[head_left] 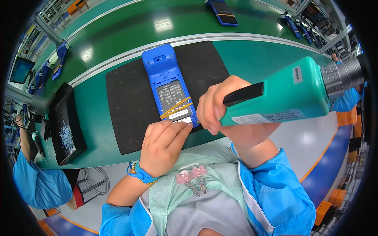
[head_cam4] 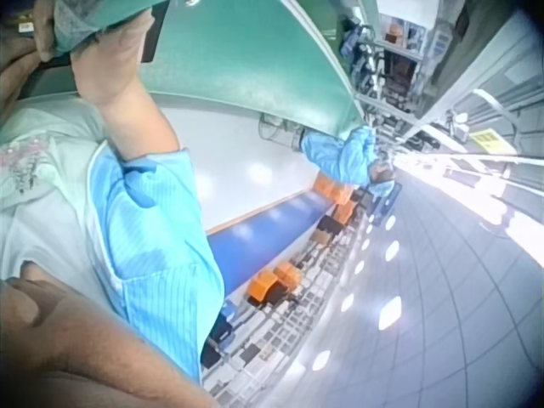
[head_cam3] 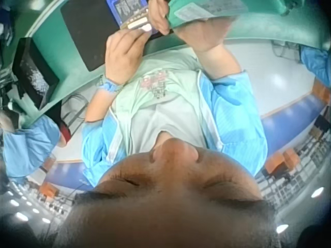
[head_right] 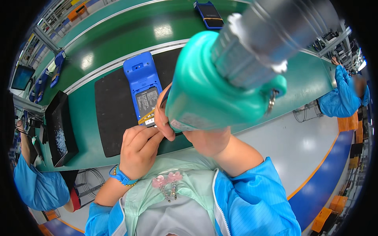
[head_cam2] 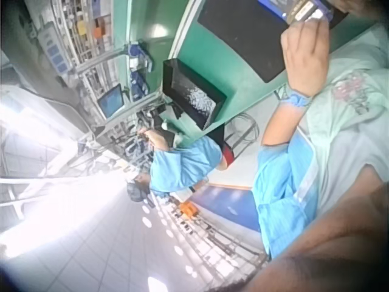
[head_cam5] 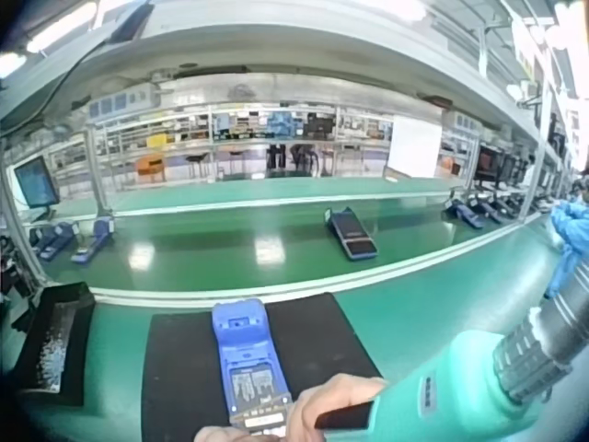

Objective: Assembling handheld electronic devices by installing components and driving screws with an electric screwdriver.

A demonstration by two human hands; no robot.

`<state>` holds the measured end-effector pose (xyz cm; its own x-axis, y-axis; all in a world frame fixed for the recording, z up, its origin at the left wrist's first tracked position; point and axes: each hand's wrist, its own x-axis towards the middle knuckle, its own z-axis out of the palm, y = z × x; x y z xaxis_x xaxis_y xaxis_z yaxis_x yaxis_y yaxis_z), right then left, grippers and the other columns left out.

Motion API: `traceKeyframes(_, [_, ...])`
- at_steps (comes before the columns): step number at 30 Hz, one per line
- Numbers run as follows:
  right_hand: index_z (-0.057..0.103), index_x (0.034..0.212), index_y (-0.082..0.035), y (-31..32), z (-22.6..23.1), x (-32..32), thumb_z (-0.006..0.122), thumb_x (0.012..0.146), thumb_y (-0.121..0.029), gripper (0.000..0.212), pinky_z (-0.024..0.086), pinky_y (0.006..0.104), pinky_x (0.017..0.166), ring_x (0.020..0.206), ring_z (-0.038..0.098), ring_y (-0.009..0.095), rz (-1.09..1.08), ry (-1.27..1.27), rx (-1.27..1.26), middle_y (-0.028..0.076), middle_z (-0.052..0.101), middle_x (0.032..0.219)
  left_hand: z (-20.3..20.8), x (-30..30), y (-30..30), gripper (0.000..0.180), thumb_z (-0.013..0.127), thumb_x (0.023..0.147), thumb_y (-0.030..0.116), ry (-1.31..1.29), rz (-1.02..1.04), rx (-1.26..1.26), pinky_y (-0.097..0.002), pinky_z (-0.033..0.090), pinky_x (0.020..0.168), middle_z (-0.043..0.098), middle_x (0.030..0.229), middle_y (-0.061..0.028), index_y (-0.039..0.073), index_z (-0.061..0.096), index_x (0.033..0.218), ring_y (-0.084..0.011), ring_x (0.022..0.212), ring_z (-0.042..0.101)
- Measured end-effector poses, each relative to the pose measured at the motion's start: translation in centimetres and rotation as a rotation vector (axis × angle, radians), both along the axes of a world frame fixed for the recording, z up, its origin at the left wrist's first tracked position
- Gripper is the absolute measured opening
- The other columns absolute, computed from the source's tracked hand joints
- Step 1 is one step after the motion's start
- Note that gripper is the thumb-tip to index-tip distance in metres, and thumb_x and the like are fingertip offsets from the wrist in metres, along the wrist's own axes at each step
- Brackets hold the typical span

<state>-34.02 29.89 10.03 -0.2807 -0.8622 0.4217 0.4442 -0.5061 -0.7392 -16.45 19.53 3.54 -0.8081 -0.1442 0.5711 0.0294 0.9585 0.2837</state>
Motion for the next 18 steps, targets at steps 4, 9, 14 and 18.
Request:
traceKeyframes(4, [0.055, 0.084, 0.001, -0.1, -0.2, 0.0, 0.037, 0.086, -0.082, 0.085, 0.042, 0.0342, 0.054, 0.061, 0.054, 0.025, 0.014, -0.057, 0.024, 0.018, 0.058, 0.071, -0.2, 0.0, -0.1, 0.035, 0.070, 0.072, 0.007, -0.001, -0.004, 0.006, -0.0352, 0.047, 0.083, 0.067, 0.104, -0.0025, 0.006, 0.073, 0.107, -0.0196, 0.096, 0.060])
traceKeyframes(9, [0.055, 0.086, 0.001, -0.2, -0.4, 0.4, 0.038, 0.085, -0.084, 0.087, 0.041, 0.0340, 0.053, 0.062, 0.054, 0.025, 0.022, -0.063, 0.000, 0.018, 0.059, 0.072, -0.1, 0.2, -0.2, 0.036, 0.071, 0.072, 0.008, -0.008, -0.014, 0.024, -0.0343, 0.047, 0.083, 0.067, 0.105, -0.0025, 0.006, 0.073, 0.108, -0.0194, 0.097, 0.060])
traceKeyframes(14, [0.055, 0.087, 0.001, -0.1, -0.3, 0.5, 0.041, 0.084, -0.084, 0.086, 0.041, 0.0334, 0.054, 0.061, 0.054, 0.024, 0.007, 0.062, 0.023, 0.018, 0.059, 0.073, -0.4, 0.5, -0.3, 0.035, 0.070, 0.074, 0.008, 0.014, -0.022, 0.024, -0.0344, 0.047, 0.082, 0.067, 0.107, -0.0023, 0.005, 0.072, 0.109, -0.0199, 0.098, 0.060])
traceKeyframes(18, [0.052, 0.099, -0.002, -0.2, -0.3, 1.1, 0.049, 0.073, -0.091, 0.093, 0.042, 0.0282, 0.056, 0.065, 0.054, 0.016, 0.053, 0.084, 0.079, 0.010, 0.057, 0.080, -0.6, 0.9, -0.4, 0.035, 0.068, 0.075, 0.009, 0.034, -0.045, 0.035, -0.0347, 0.047, 0.083, 0.066, 0.108, -0.0026, 0.004, 0.072, 0.110, -0.0204, 0.099, 0.060])
